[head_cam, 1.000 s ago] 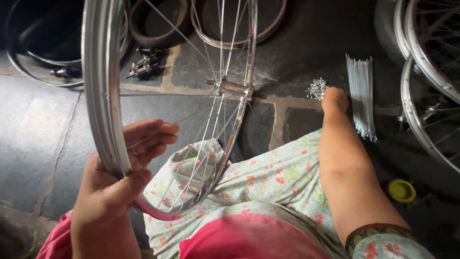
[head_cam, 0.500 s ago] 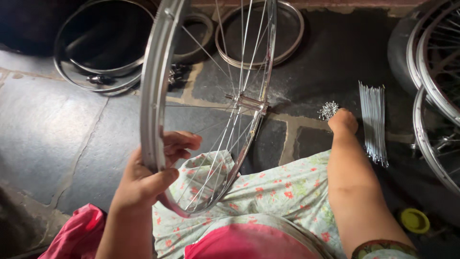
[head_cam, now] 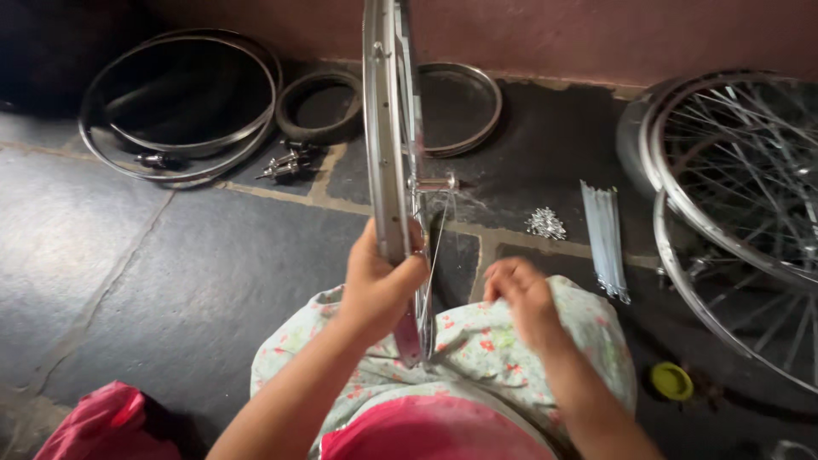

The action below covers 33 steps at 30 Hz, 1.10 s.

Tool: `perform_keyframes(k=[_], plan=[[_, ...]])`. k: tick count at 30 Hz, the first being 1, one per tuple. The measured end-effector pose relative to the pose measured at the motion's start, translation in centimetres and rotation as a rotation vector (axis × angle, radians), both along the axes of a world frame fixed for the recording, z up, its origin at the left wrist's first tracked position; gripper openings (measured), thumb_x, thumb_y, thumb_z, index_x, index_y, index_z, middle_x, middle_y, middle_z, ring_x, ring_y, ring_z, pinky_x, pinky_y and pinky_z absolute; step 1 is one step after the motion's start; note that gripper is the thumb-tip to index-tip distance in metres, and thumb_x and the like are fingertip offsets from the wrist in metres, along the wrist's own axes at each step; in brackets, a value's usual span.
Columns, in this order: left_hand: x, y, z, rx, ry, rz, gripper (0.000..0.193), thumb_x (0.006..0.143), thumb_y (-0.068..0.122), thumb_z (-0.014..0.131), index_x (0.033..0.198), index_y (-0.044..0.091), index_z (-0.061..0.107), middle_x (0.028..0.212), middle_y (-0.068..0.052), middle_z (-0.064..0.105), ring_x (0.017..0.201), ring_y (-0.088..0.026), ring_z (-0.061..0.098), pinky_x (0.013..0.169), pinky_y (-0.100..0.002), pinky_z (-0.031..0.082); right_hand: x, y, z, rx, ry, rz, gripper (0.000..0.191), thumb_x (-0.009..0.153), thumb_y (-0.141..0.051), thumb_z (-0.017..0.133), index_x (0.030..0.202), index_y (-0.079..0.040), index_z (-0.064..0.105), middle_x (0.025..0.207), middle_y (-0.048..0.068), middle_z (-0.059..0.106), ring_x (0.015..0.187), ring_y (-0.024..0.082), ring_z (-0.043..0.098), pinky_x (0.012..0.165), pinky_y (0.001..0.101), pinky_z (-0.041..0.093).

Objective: The person sits on the floor and laces a bicycle wheel by inserting spokes through the hub and rim, then securing each with a nipple. They rotate the wheel to access different spoke holes and continue adding spokes one at a time.

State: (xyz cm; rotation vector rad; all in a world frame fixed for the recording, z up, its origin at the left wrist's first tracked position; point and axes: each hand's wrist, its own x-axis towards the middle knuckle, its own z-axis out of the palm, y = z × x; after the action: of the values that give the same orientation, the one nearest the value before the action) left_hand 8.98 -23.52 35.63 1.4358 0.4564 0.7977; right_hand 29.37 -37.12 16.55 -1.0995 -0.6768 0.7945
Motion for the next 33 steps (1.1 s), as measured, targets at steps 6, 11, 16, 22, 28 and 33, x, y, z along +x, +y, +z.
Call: perform_keyframes(k=[6, 11, 16, 22, 28, 33], plan=[[-0.4, -4.9, -1.9, 0.098, -0.096, 0.118, 0.025, 0.079, -0.005, 0.060, 0.100, 0.006, 0.056, 0.084, 0.003, 0.052, 0.071, -0.006, 0.046, 0.060, -0.023, 0.041, -10.9, -6.4, 6.0, 0.076, -0.412, 0.374, 0.010, 0.100, -0.006, 0.061, 0.108, -0.004, 0.067, 0.136, 0.013, 0.048, 0.110, 0.024, 0.064, 0.096, 0.0359, 0.055], [-1.0, -6.9, -2.6, 0.140, -0.147, 0.187, 0.025, 0.079, -0.003, 0.061, 0.101, 0.005, 0.055, 0.085, 0.000, 0.053, 0.072, -0.007, 0.048, 0.061, -0.025, 0.043, -13.4, -5.6, 7.9, 0.163, -0.671, 0.388, 0.007, 0.095, 0.002, 0.069, 0.098, -0.001, 0.074, 0.124, 0.015, 0.059, 0.121, 0.030, 0.058, 0.102, 0.0407, 0.049], [-0.8, -6.5, -2.8, 0.299, -0.132, 0.257, 0.023, 0.084, 0.004, 0.069, 0.103, 0.004, 0.056, 0.088, -0.003, 0.056, 0.077, -0.013, 0.054, 0.070, -0.029, 0.049, -13.3, -4.4, 7.0, 0.210, -0.540, 0.293, 0.011, 0.092, 0.001, 0.071, 0.102, -0.002, 0.075, 0.119, 0.014, 0.062, 0.111, 0.026, 0.065, 0.094, 0.0365, 0.054], [-3.8, 0.2, -1.8, 0.549, -0.276, -0.212, 0.031, 0.095, 0.012, 0.052, 0.121, -0.001, 0.063, 0.115, -0.010, 0.063, 0.110, -0.019, 0.060, 0.098, -0.032, 0.048, -12.7, -4.8, 6.3, 0.132, -0.647, 0.227, 0.010, 0.092, -0.003, 0.075, 0.101, -0.006, 0.078, 0.102, 0.007, 0.061, 0.095, 0.020, 0.063, 0.081, 0.0330, 0.052], [-1.9, 3.7, -4.3, 0.243, -0.211, -0.427, 0.024, 0.096, 0.004, 0.063, 0.117, 0.004, 0.074, 0.112, -0.007, 0.071, 0.107, -0.018, 0.067, 0.093, -0.035, 0.053, -12.4, -4.9, 6.0, 0.017, -0.544, 0.225, 0.011, 0.092, -0.009, 0.074, 0.101, -0.006, 0.079, 0.103, 0.006, 0.062, 0.084, 0.016, 0.061, 0.070, 0.0287, 0.051], [1.1, 5.5, -4.8, 0.725, -0.291, -0.317, 0.011, 0.092, 0.006, 0.074, 0.102, 0.004, 0.078, 0.088, -0.002, 0.072, 0.091, -0.016, 0.061, 0.090, -0.035, 0.047, -11.5, -5.0, 6.6, 0.173, -0.659, 0.226, 0.011, 0.095, -0.012, 0.074, 0.104, -0.005, 0.076, 0.102, 0.006, 0.062, 0.092, 0.018, 0.061, 0.079, 0.0309, 0.051]])
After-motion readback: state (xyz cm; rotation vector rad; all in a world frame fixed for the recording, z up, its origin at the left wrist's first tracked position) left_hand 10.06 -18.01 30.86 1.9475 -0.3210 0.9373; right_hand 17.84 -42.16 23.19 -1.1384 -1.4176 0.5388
